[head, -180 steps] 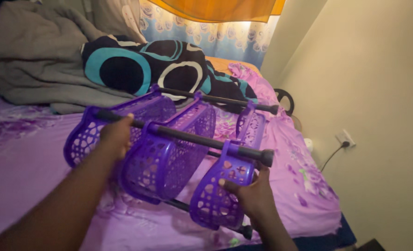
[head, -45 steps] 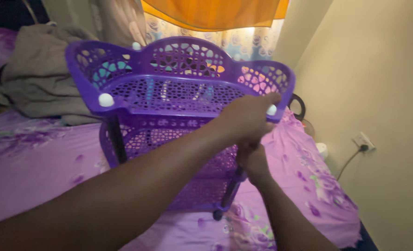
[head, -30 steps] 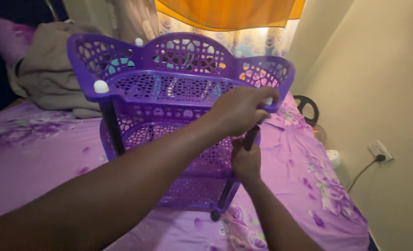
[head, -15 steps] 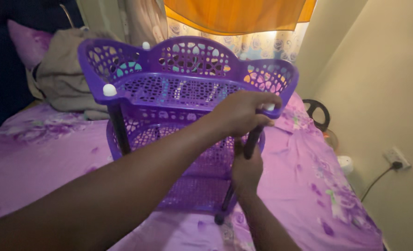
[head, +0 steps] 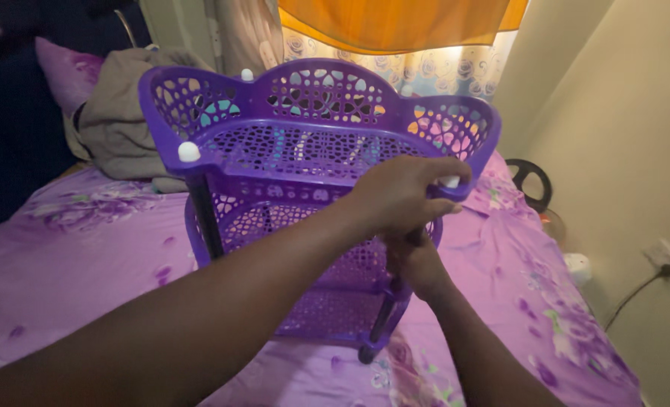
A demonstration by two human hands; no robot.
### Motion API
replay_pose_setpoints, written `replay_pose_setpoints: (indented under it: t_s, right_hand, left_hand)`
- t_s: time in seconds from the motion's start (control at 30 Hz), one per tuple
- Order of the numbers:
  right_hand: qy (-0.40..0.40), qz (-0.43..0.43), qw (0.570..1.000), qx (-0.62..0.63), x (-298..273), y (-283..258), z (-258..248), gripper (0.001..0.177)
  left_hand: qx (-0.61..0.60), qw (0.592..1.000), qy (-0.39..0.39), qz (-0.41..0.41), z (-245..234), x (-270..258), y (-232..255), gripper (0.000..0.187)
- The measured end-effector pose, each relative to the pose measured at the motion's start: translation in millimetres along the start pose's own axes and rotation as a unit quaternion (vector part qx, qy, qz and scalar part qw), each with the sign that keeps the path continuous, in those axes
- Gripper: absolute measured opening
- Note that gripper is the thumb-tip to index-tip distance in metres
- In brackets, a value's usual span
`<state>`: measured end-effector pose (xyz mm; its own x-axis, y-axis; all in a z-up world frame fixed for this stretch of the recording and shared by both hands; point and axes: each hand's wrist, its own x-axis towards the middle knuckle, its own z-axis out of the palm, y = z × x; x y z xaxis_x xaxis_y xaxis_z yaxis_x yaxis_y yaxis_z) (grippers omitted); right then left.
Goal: The person assembles a purple three-tier plastic storage rack on a bed by inserting black support poles into the baskets and securing them with white caps. The person repeatedly adjusts and reinserts the poles to ensure stability.
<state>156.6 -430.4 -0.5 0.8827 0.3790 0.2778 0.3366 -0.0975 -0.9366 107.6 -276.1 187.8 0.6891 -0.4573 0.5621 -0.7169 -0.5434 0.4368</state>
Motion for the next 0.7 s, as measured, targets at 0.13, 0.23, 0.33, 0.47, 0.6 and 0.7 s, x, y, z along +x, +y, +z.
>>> replay_pose_setpoints:
  t_s: [0.13,0.23,0.33,0.47,0.6,0.7]
  right_hand:
    - [0.232,-0.116,0.928,-0.268,-16,-20,30,0.023]
    - [0.346,-0.035,0.92,-0.18,-33,-39,64,0.032]
    - [0.339,-0.005,0.92,-0.199,-33,-41,62,0.03]
    - [0.28,0.115,0.946,-0.117,-25,-42,51,0.042]
    - [0.178,0.003,0.984,-0.003,-23,-55,40,0.02]
    - [0.132,-0.063,0.989,-0.027,-21,-59,35,0.019]
  left_hand:
    - [-0.01,1.0,0.016,-0.014,0,0,1,0.047]
    - [0.004,0.999,-0.001,-0.037,-1,-1,3,0.047]
    - [0.021,0.999,-0.007,-0.028,0,-2,6,0.048]
    - [0.033,0.998,-0.022,-0.048,-1,-3,6,0.052]
    - [0.006,0.999,-0.012,-0.051,-1,1,4,0.055]
    - [-0.047,0.998,0.023,-0.03,-1,3,3,0.059]
